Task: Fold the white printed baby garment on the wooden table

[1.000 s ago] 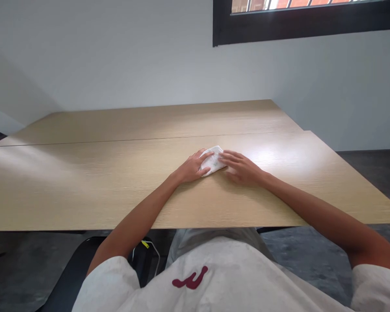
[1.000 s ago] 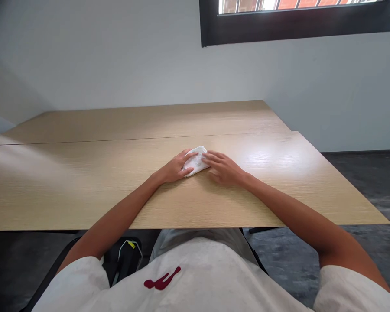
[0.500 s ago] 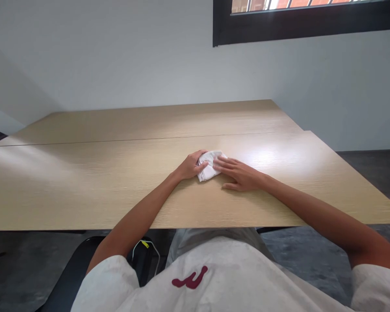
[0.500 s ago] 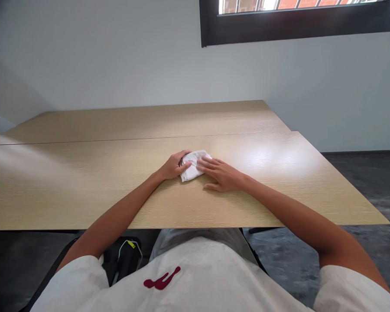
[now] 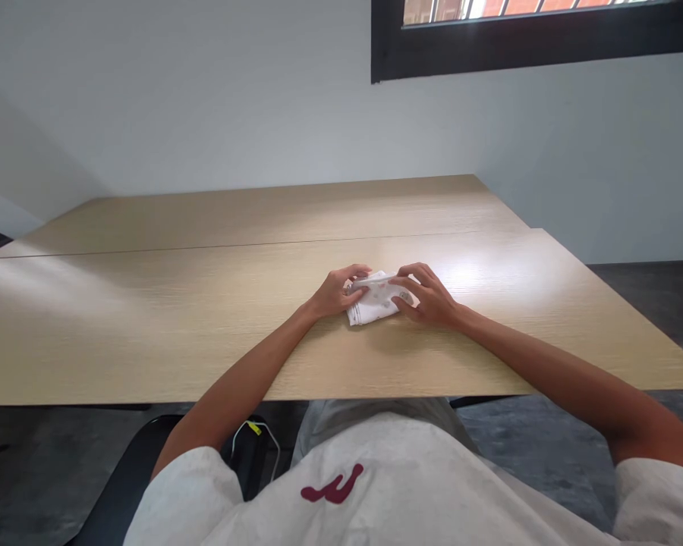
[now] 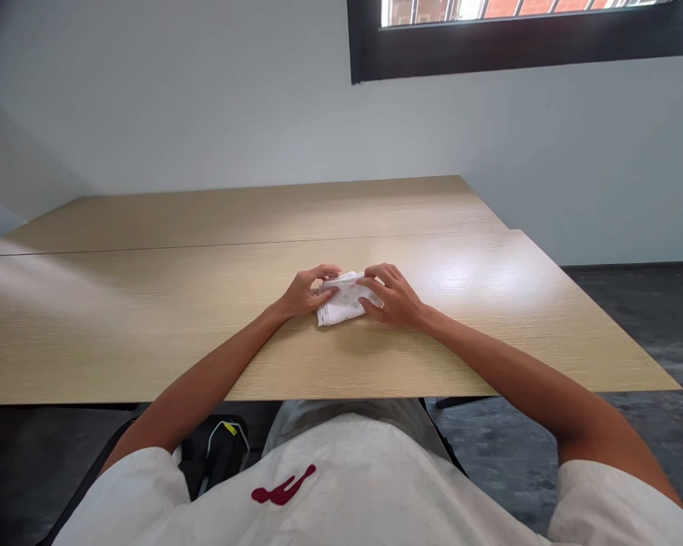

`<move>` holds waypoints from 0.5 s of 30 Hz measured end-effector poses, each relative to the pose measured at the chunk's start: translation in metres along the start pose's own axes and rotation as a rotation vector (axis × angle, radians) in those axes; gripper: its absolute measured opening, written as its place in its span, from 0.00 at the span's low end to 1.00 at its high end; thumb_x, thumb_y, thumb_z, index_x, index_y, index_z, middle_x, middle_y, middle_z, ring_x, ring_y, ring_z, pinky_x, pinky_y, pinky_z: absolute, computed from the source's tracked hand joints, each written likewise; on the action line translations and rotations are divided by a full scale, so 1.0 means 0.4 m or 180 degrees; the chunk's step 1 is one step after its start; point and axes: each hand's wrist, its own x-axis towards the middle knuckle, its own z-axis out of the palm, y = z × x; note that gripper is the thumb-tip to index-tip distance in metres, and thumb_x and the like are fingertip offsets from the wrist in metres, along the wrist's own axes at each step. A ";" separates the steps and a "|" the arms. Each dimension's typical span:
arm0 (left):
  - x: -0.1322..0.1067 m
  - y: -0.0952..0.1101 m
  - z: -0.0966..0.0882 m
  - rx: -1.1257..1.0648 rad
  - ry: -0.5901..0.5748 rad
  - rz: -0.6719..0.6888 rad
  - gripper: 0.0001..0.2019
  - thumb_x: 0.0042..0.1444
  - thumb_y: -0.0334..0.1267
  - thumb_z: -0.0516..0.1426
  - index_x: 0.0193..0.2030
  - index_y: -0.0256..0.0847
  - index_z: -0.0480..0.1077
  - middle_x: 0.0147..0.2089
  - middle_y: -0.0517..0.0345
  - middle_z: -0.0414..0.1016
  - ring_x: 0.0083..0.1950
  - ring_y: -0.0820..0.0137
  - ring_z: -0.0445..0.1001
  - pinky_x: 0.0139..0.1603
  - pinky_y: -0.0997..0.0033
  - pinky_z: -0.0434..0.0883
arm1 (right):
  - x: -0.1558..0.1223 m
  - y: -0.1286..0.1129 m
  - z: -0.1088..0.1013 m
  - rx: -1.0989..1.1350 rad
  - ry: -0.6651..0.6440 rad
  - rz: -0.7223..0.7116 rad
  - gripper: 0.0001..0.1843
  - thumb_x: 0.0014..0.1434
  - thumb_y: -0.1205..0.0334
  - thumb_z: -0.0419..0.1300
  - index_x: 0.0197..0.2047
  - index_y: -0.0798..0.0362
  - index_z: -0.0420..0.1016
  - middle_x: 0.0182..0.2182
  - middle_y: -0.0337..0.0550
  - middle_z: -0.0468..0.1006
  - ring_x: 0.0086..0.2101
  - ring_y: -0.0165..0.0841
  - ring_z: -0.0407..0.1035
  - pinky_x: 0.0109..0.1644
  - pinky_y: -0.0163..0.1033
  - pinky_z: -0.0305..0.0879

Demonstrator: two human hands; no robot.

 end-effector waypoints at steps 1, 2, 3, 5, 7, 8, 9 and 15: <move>-0.001 0.007 0.004 -0.0003 0.0008 0.0097 0.19 0.58 0.37 0.58 0.57 0.40 0.68 0.51 0.52 0.78 0.48 0.66 0.78 0.47 0.69 0.75 | 0.001 -0.001 -0.002 0.0005 0.0111 0.0096 0.18 0.63 0.59 0.59 0.56 0.50 0.69 0.45 0.53 0.71 0.46 0.43 0.68 0.49 0.53 0.69; -0.002 0.014 0.008 0.0034 0.0014 0.0190 0.19 0.58 0.37 0.58 0.57 0.40 0.68 0.50 0.52 0.78 0.48 0.66 0.78 0.49 0.68 0.75 | 0.002 -0.003 -0.005 0.0050 0.0161 0.0171 0.18 0.62 0.59 0.59 0.56 0.50 0.68 0.46 0.53 0.70 0.46 0.43 0.67 0.48 0.53 0.70; -0.002 0.022 0.012 0.0110 0.0021 0.0278 0.18 0.59 0.36 0.57 0.57 0.41 0.69 0.50 0.52 0.78 0.48 0.66 0.78 0.50 0.66 0.74 | 0.003 -0.003 -0.007 0.0125 0.0150 0.0218 0.18 0.62 0.59 0.60 0.55 0.50 0.68 0.46 0.53 0.69 0.46 0.43 0.67 0.48 0.52 0.70; -0.002 0.035 0.020 0.0340 0.0011 0.0427 0.16 0.61 0.34 0.55 0.56 0.42 0.70 0.50 0.51 0.77 0.49 0.66 0.77 0.51 0.64 0.74 | 0.006 -0.002 -0.010 0.0318 -0.0037 0.0226 0.17 0.63 0.59 0.59 0.55 0.48 0.69 0.46 0.51 0.69 0.46 0.42 0.67 0.47 0.50 0.71; -0.001 0.044 0.026 0.0570 -0.0052 0.0536 0.15 0.62 0.33 0.53 0.55 0.42 0.71 0.49 0.50 0.77 0.49 0.65 0.76 0.51 0.63 0.74 | 0.007 0.000 -0.011 0.0482 -0.0289 0.0216 0.14 0.64 0.59 0.57 0.54 0.47 0.69 0.44 0.49 0.70 0.43 0.39 0.69 0.45 0.48 0.72; -0.001 0.046 0.028 0.0637 -0.0088 0.0569 0.15 0.62 0.32 0.53 0.54 0.43 0.71 0.49 0.50 0.77 0.49 0.65 0.76 0.51 0.63 0.75 | 0.008 0.002 -0.011 0.0530 -0.0394 0.0226 0.14 0.65 0.59 0.56 0.54 0.46 0.69 0.44 0.48 0.71 0.41 0.38 0.69 0.43 0.46 0.71; -0.002 0.049 0.029 0.0662 -0.0114 0.0583 0.15 0.62 0.32 0.52 0.54 0.43 0.71 0.48 0.50 0.77 0.49 0.65 0.76 0.50 0.63 0.75 | 0.008 0.003 -0.011 0.0555 -0.0468 0.0237 0.14 0.65 0.59 0.56 0.54 0.47 0.69 0.44 0.48 0.71 0.40 0.38 0.69 0.42 0.45 0.71; -0.006 0.076 0.021 0.0200 -0.0117 0.0664 0.21 0.57 0.43 0.61 0.56 0.40 0.68 0.48 0.49 0.76 0.45 0.65 0.75 0.47 0.63 0.75 | 0.004 0.009 -0.011 0.0548 -0.0676 0.0144 0.13 0.62 0.65 0.55 0.51 0.50 0.69 0.43 0.48 0.69 0.36 0.34 0.67 0.36 0.40 0.69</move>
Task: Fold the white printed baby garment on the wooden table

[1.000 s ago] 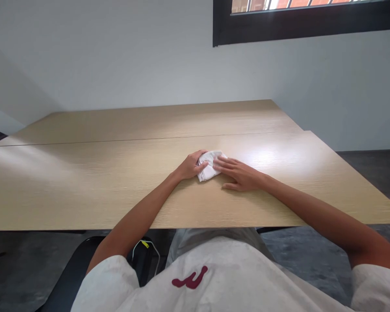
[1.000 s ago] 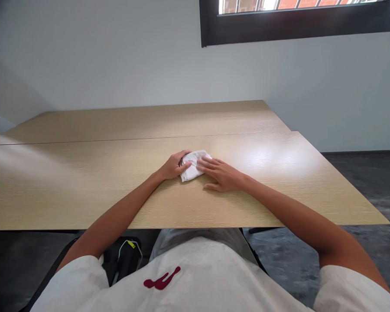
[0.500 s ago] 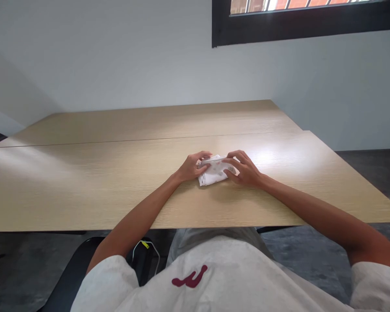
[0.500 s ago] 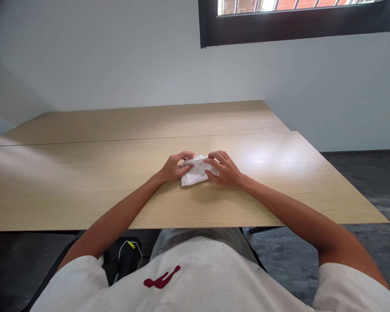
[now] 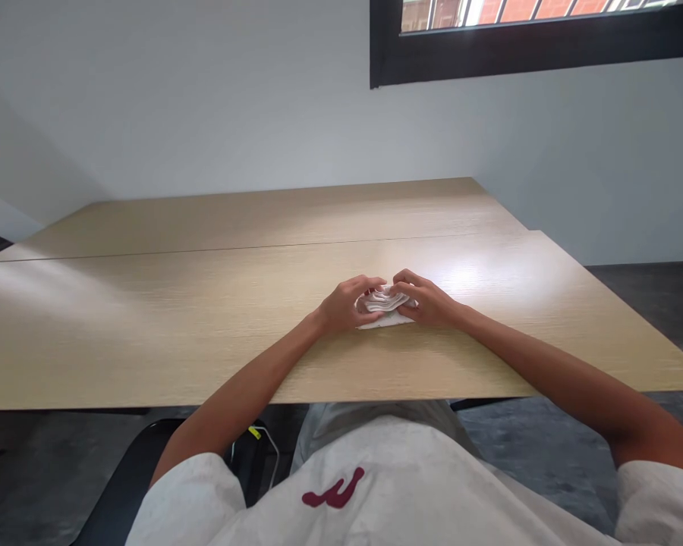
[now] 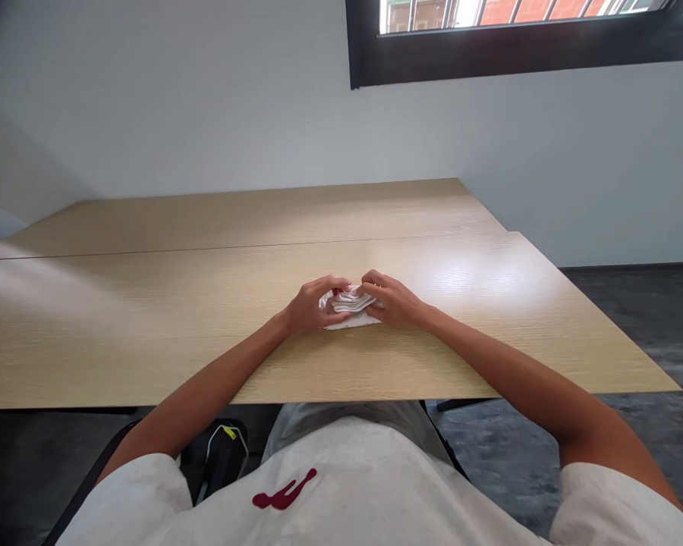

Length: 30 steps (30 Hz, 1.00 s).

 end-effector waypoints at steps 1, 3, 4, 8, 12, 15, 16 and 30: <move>0.001 0.003 -0.003 -0.0081 0.0038 -0.0009 0.22 0.56 0.45 0.62 0.54 0.40 0.68 0.48 0.49 0.76 0.45 0.64 0.75 0.47 0.62 0.75 | 0.000 0.000 0.000 -0.0023 -0.0019 -0.0017 0.13 0.62 0.66 0.55 0.50 0.51 0.69 0.43 0.48 0.69 0.36 0.34 0.67 0.35 0.40 0.69; 0.004 0.001 -0.010 -0.0133 0.0102 -0.0095 0.14 0.59 0.44 0.59 0.48 0.40 0.71 0.47 0.50 0.76 0.47 0.64 0.74 0.50 0.61 0.73 | 0.000 -0.002 0.000 -0.0104 -0.0050 -0.0051 0.12 0.62 0.66 0.54 0.49 0.51 0.70 0.45 0.50 0.68 0.37 0.35 0.68 0.37 0.41 0.70; 0.005 -0.005 -0.013 -0.0103 0.0109 -0.0176 0.10 0.62 0.42 0.55 0.45 0.40 0.71 0.46 0.51 0.76 0.48 0.63 0.73 0.51 0.60 0.72 | 0.001 -0.003 0.000 -0.0155 -0.0063 -0.0075 0.12 0.63 0.67 0.54 0.49 0.51 0.70 0.46 0.50 0.68 0.39 0.36 0.68 0.39 0.42 0.70; 0.004 -0.048 -0.022 -0.0048 -0.0184 -0.0613 0.12 0.63 0.34 0.48 0.41 0.39 0.72 0.41 0.54 0.76 0.42 0.67 0.72 0.46 0.65 0.71 | 0.003 -0.006 0.001 -0.0319 -0.0071 -0.0213 0.13 0.62 0.69 0.52 0.49 0.51 0.70 0.49 0.52 0.68 0.44 0.39 0.68 0.44 0.46 0.71; -0.001 -0.066 -0.028 -0.0174 -0.0435 -0.0854 0.09 0.58 0.35 0.52 0.41 0.39 0.72 0.38 0.57 0.74 0.34 0.72 0.69 0.36 0.71 0.69 | 0.000 -0.008 -0.002 -0.0481 -0.0062 -0.0222 0.15 0.60 0.69 0.54 0.50 0.50 0.69 0.52 0.54 0.67 0.48 0.43 0.66 0.49 0.51 0.70; -0.001 -0.048 -0.019 -0.0273 -0.0353 -0.0934 0.08 0.55 0.36 0.55 0.40 0.38 0.70 0.36 0.59 0.72 0.33 0.73 0.68 0.32 0.74 0.67 | -0.001 -0.021 -0.005 -0.0593 -0.0039 -0.0231 0.17 0.61 0.66 0.56 0.53 0.50 0.68 0.56 0.56 0.66 0.52 0.46 0.64 0.54 0.55 0.67; -0.001 -0.039 -0.013 -0.0310 -0.0313 -0.0951 0.07 0.55 0.36 0.55 0.40 0.38 0.70 0.35 0.59 0.72 0.33 0.73 0.68 0.31 0.74 0.67 | -0.001 -0.028 -0.005 -0.0603 -0.0064 -0.0229 0.17 0.61 0.64 0.57 0.54 0.50 0.69 0.57 0.56 0.65 0.54 0.47 0.63 0.55 0.56 0.66; 0.003 -0.030 -0.018 -0.1293 -0.0996 -0.1444 0.17 0.49 0.49 0.66 0.36 0.36 0.71 0.31 0.62 0.67 0.28 0.77 0.62 0.28 0.75 0.61 | 0.008 -0.049 -0.034 -0.0210 -0.0280 -0.0026 0.23 0.64 0.40 0.55 0.34 0.52 0.76 0.57 0.55 0.68 0.55 0.49 0.63 0.57 0.59 0.57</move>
